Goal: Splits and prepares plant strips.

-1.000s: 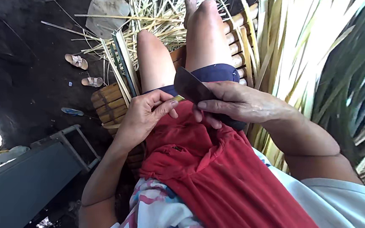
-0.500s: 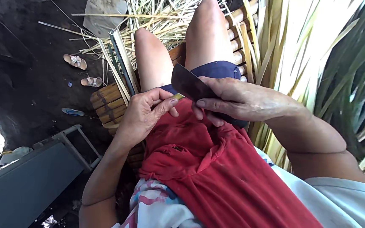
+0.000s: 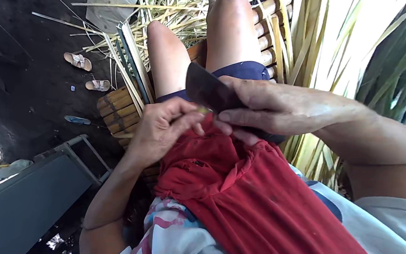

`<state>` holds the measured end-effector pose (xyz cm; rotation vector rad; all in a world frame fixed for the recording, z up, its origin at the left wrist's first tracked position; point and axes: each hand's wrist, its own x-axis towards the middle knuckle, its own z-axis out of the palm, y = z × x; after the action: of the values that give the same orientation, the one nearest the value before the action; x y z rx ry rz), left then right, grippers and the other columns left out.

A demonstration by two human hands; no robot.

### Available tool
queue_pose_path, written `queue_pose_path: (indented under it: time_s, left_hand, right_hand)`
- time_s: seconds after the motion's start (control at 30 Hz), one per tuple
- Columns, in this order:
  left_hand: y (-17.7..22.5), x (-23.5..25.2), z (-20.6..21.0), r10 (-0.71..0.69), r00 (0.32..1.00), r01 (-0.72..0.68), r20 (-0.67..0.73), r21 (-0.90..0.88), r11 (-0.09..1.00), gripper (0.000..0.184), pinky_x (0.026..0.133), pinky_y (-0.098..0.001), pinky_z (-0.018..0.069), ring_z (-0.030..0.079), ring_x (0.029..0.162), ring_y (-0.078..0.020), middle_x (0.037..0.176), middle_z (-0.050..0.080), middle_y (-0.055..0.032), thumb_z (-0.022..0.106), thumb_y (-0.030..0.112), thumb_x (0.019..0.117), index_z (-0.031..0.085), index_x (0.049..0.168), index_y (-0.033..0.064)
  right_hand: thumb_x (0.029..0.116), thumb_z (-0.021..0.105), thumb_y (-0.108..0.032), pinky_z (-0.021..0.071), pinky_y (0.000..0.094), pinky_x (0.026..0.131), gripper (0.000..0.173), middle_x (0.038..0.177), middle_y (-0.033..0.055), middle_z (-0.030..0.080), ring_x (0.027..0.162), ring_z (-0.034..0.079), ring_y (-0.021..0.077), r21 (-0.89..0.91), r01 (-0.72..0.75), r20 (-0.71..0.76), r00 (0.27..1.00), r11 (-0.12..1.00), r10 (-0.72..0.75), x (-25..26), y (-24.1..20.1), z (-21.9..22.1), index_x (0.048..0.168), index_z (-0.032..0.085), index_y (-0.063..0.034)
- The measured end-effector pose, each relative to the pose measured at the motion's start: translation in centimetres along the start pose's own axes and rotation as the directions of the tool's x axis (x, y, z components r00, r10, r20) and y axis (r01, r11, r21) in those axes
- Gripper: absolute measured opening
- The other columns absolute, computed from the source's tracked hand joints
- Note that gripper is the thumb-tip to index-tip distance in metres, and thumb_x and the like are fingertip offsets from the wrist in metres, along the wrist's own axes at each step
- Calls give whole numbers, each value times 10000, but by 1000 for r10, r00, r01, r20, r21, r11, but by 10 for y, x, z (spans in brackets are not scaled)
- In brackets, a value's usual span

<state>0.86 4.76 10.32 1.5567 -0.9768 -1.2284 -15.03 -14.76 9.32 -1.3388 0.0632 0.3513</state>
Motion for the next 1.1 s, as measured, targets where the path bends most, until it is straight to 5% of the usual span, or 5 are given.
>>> queue_pose_path:
  time_s: [0.2, 0.43, 0.77, 1.1]
  left_hand:
    - [-5, -7, 2, 26, 1000, -26, -15, -59, 998, 107, 346, -139, 322, 399, 388, -20, 601, 587, -7, 630, 92, 1004, 639, 906, 50]
    - [-6, 0, 2, 22, 998, -23, -53, -15, 1000, 70, 355, -134, 326, 435, 410, -20, 683, 670, -10, 622, 99, 1015, 671, 1007, 49]
    - [-10, 2, 6, -8, 999, 7, -54, -17, 1000, 101, 350, -141, 318, 441, 402, -31, 671, 672, -17, 603, 128, 1031, 662, 997, 54]
    - [-10, 5, 5, 8, 997, -5, -76, 43, 999, 113, 355, -143, 309, 428, 410, -24, 670, 660, -6, 606, 130, 1030, 657, 972, 48]
  right_hand:
    - [1081, 399, -54, 575, 212, 519, 80, 810, 27, 620, 571, 621, 76, 359, 141, -104, 988, 922, -111, 12, 26, 15, 1159, 420, -57]
    - [1076, 440, -114, 533, 166, 480, 136, 822, -36, 674, 557, 599, 16, -176, 131, -282, 943, 976, -177, -8, 19, 15, 1117, 549, -43]
    - [1059, 454, -101, 526, 151, 498, 144, 812, -35, 660, 560, 584, -8, -319, 105, -265, 944, 942, -195, -14, 20, 12, 1117, 562, -25]
    - [1063, 461, -116, 520, 144, 473, 132, 772, -51, 658, 539, 584, -8, -278, 57, -273, 952, 959, -136, -11, 15, 11, 1091, 569, -45]
